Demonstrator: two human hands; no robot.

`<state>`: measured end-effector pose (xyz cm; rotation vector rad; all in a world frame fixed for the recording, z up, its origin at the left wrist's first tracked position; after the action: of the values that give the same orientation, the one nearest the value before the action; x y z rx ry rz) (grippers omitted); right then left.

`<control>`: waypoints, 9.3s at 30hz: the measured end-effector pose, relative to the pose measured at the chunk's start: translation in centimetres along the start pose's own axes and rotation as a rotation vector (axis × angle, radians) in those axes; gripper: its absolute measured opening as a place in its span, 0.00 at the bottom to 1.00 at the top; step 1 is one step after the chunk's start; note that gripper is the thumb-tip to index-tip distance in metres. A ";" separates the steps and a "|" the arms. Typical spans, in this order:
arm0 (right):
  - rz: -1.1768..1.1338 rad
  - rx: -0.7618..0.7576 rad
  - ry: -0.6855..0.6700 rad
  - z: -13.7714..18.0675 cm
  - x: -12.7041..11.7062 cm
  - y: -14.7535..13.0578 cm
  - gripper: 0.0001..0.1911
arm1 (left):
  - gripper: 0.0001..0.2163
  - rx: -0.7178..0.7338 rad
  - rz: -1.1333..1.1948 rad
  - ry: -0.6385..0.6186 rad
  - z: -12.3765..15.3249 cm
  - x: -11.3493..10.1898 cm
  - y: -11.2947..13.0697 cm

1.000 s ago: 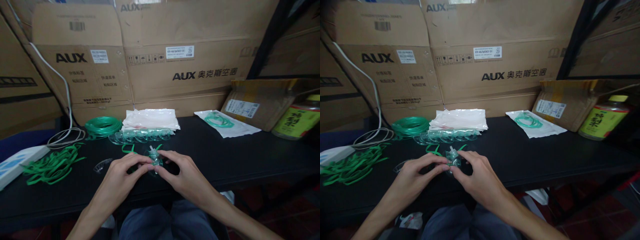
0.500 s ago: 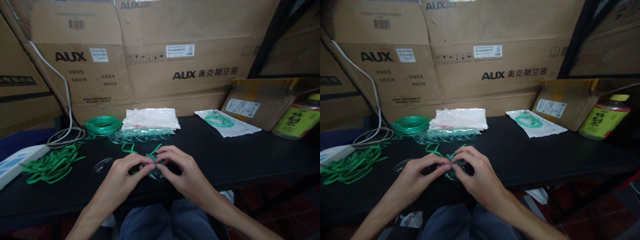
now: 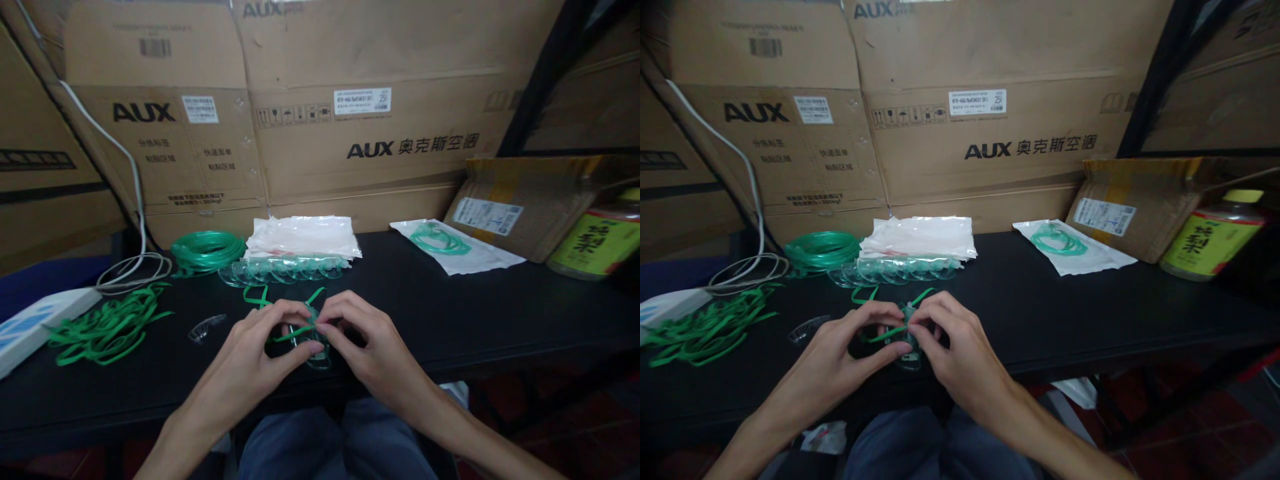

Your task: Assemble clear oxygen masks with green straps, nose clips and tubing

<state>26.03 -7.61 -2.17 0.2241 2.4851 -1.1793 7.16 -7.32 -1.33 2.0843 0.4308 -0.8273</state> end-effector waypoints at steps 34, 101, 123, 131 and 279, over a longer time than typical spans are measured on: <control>-0.088 0.126 -0.080 0.1 0.3 -0.2 0.08 | 0.03 0.015 -0.079 0.037 -0.1 -0.3 0.4; -0.063 0.190 -0.238 1.1 -2.1 1.2 0.22 | 0.12 -0.192 -0.422 -0.216 -9.8 1.4 0.5; -0.684 0.282 0.230 -2.1 -0.9 0.9 0.26 | 0.11 0.010 0.006 0.141 -5.5 -3.3 0.2; -0.689 0.276 0.298 -1.3 -1.2 1.1 0.30 | 0.08 0.070 0.005 0.158 -5.6 -2.3 1.0; 0.045 0.056 0.020 -0.2 -0.9 0.5 0.09 | 0.34 -0.053 -0.157 -0.423 -2.5 -6.3 -2.1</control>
<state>26.92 -7.11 -2.06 0.3067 2.4533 -1.2356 2.44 -4.17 2.91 1.7786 0.3807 -1.2996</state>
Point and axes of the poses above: each hand's wrist, its own z-axis away from the middle knuckle, its own x-axis out of the palm, y = z × x, the point moved 2 cm from there along -z, towards the middle knuckle, and after that the axes turned 2 degrees about z, right-handed, at the moved point
